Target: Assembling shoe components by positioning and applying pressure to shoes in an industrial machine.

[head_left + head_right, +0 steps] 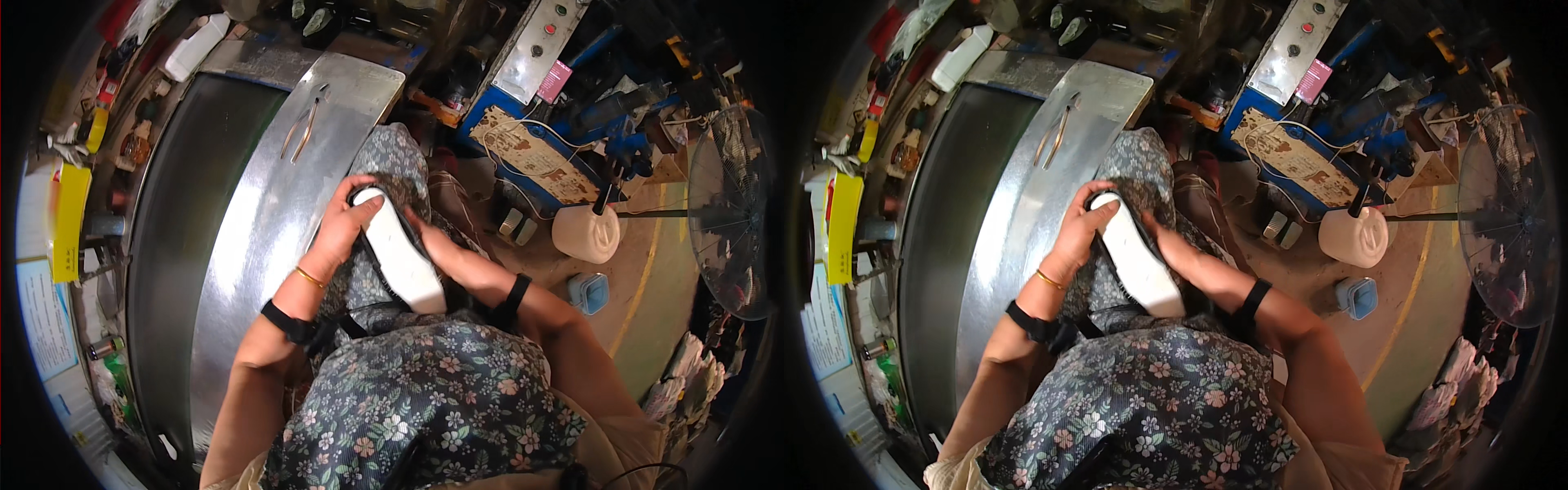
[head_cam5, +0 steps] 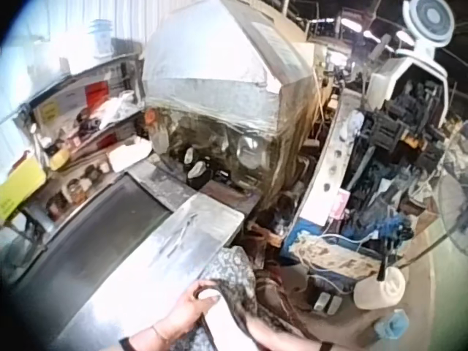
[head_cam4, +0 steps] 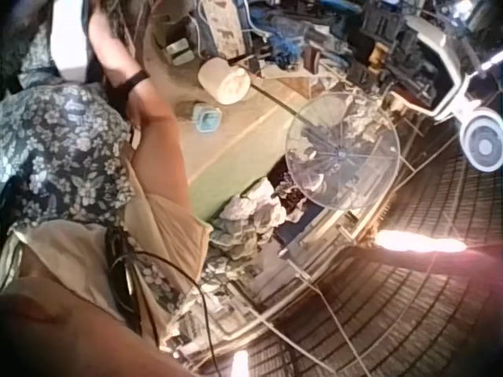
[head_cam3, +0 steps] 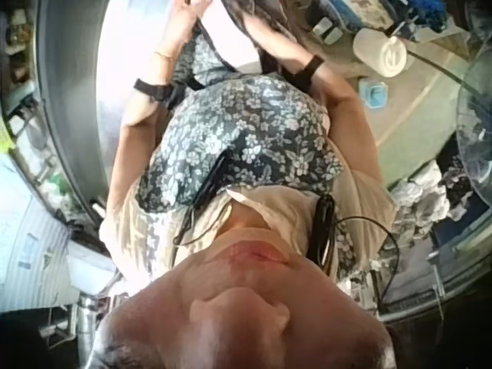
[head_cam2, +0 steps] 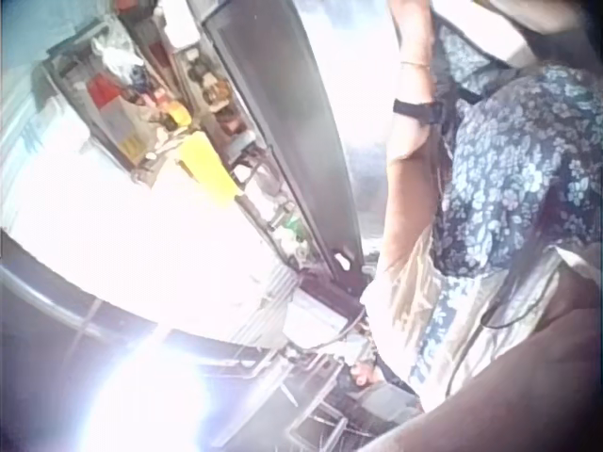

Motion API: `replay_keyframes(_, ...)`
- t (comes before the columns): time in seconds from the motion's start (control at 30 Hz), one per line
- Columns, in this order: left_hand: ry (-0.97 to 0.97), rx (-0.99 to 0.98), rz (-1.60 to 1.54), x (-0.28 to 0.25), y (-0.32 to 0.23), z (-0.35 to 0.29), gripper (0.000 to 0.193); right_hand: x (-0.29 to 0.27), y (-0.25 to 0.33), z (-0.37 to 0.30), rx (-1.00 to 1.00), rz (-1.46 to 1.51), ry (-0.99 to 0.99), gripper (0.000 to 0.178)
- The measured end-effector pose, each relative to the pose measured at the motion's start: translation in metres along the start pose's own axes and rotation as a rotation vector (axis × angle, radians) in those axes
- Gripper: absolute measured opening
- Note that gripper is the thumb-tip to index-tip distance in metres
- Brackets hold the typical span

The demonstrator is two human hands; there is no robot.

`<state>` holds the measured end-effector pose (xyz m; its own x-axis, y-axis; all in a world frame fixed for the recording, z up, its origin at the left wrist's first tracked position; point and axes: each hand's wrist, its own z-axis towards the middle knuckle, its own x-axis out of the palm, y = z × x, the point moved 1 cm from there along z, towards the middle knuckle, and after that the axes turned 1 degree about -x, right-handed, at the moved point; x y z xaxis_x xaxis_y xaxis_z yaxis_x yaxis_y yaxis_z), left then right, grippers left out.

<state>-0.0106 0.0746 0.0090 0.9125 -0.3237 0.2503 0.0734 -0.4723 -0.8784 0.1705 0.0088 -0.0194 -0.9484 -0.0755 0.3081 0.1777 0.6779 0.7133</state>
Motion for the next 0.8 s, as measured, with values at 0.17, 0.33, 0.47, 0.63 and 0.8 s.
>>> replay_keyframes(0.17,0.033,0.095,0.017,-0.006,0.01,0.014,0.033,0.014,-0.012,0.014,-0.177,-0.796,-0.14,0.063)
replay_keyframes(0.33,-0.048,0.047,0.08,-0.003,0.007,0.034,0.032,0.015,0.017,0.01,-0.699,-1.469,-0.462,0.025)
replay_keyframes(0.47,0.056,-0.019,0.108,0.0,0.001,0.033,0.042,0.013,0.014,-0.017,-0.381,-0.588,-0.096,0.054)
replay_keyframes(0.63,-0.206,0.007,-0.554,0.006,-0.005,0.008,0.05,0.02,0.0,-0.009,-0.416,-0.168,-0.028,0.068)
replay_keyframes(0.8,-0.425,-0.167,1.149,-0.004,-0.026,-0.016,0.057,0.057,-0.001,0.023,-0.433,-0.468,-0.185,0.077)
